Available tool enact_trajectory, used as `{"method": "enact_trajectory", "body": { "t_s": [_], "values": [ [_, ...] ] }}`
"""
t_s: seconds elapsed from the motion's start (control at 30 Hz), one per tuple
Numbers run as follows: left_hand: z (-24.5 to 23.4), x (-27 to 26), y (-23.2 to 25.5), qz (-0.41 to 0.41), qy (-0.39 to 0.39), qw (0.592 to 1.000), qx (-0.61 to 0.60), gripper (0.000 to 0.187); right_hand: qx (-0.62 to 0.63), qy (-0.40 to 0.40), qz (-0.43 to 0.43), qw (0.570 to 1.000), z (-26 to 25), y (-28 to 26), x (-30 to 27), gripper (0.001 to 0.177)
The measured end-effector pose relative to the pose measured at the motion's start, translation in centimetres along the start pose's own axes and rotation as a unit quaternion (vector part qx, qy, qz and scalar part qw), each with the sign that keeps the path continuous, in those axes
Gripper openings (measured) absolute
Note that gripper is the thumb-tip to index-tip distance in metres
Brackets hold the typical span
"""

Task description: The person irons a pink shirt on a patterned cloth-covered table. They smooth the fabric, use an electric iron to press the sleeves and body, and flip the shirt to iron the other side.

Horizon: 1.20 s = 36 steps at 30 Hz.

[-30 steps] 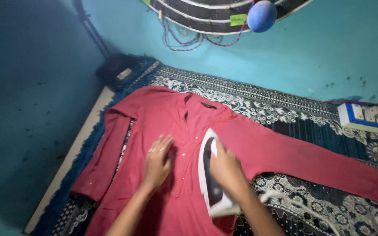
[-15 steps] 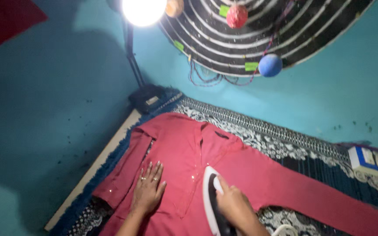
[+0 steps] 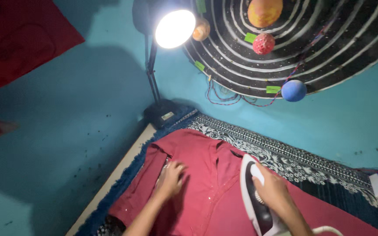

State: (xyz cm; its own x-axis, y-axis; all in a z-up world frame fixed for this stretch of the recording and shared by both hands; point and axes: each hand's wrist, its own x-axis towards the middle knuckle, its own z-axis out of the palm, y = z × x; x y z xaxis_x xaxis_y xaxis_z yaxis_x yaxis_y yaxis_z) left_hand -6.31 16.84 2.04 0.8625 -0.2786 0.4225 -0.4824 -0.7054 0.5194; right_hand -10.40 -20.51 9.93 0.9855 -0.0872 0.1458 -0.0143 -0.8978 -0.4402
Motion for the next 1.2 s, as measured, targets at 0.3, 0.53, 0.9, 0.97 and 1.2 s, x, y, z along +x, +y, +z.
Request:
{"method": "enact_trajectory", "body": {
  "t_s": [0.3,0.53,0.9,0.97,1.2],
  "values": [
    [11.0,21.4,-3.6,0.306,-0.224,0.923,-0.059,0.037,0.038,-0.146,0.071,0.986,9.3,-14.8,-4.8,0.059],
    [13.4,23.7,-2.2,0.421,-0.331,0.84,0.089,0.014,0.008,-0.203,0.138,0.969,17.0,-17.4,-4.3,0.091],
    [14.5,24.6,0.8,0.509,-0.248,0.824,0.014,0.013,0.051,-0.067,0.161,0.983,15.0,-18.2,4.0,0.066],
    [12.9,25.9,0.0,0.45,-0.241,0.859,-0.039,0.017,0.044,-0.069,0.176,0.981,14.9,-17.5,6.9,0.063],
    [4.4,21.4,-11.0,0.102,-0.064,0.991,0.049,0.022,0.006,-0.117,0.182,0.976,15.2,-15.8,8.9,0.077]
  ]
}}
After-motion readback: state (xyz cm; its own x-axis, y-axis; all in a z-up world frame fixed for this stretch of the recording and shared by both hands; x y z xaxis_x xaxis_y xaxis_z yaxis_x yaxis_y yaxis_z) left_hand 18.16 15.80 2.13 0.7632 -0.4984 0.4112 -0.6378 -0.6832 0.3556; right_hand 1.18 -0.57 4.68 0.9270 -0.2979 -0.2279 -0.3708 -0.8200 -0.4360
